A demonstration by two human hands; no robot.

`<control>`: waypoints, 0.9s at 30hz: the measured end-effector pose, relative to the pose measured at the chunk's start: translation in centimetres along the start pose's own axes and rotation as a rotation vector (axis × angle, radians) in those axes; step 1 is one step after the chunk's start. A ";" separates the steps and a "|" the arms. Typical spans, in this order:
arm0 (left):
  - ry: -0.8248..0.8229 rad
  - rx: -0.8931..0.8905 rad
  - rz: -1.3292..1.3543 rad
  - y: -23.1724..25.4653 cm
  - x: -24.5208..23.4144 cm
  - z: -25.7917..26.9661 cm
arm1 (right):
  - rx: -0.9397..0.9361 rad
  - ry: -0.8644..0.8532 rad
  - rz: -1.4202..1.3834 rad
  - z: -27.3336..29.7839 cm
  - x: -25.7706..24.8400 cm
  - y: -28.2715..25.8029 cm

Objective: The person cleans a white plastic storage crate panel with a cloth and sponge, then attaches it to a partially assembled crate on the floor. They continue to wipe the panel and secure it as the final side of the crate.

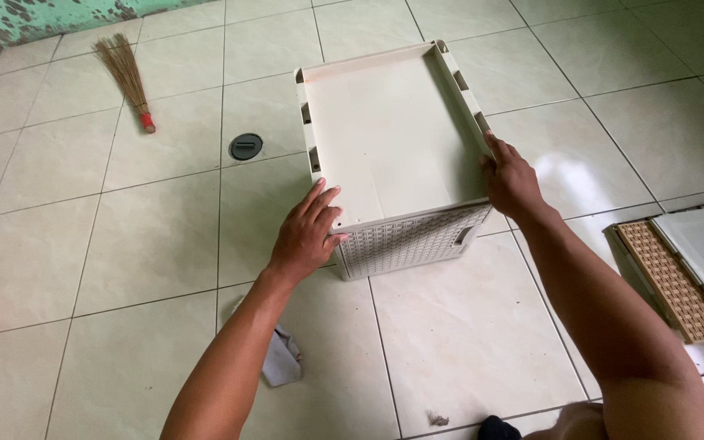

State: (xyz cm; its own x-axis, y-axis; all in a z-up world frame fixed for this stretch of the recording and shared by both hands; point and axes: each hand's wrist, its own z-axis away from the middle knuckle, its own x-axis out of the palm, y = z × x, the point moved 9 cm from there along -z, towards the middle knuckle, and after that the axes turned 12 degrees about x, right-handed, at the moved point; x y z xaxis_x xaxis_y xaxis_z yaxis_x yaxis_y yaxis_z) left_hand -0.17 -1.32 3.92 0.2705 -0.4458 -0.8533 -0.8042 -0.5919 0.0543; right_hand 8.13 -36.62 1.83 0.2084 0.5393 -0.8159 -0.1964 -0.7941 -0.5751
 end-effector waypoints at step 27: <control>-0.081 -0.347 -0.247 -5.1 0.8 2.2 | 0.230 -0.760 -0.695 5.0 3.9 1.2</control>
State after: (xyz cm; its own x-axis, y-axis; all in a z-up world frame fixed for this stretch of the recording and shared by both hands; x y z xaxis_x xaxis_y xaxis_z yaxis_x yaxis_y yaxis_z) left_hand 3.01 2.87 1.86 0.3790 -0.2161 -0.8998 -0.4914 -0.8709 0.0022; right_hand 3.95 -34.09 -2.40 -0.2945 0.9523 -0.0797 -0.4580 -0.2139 -0.8628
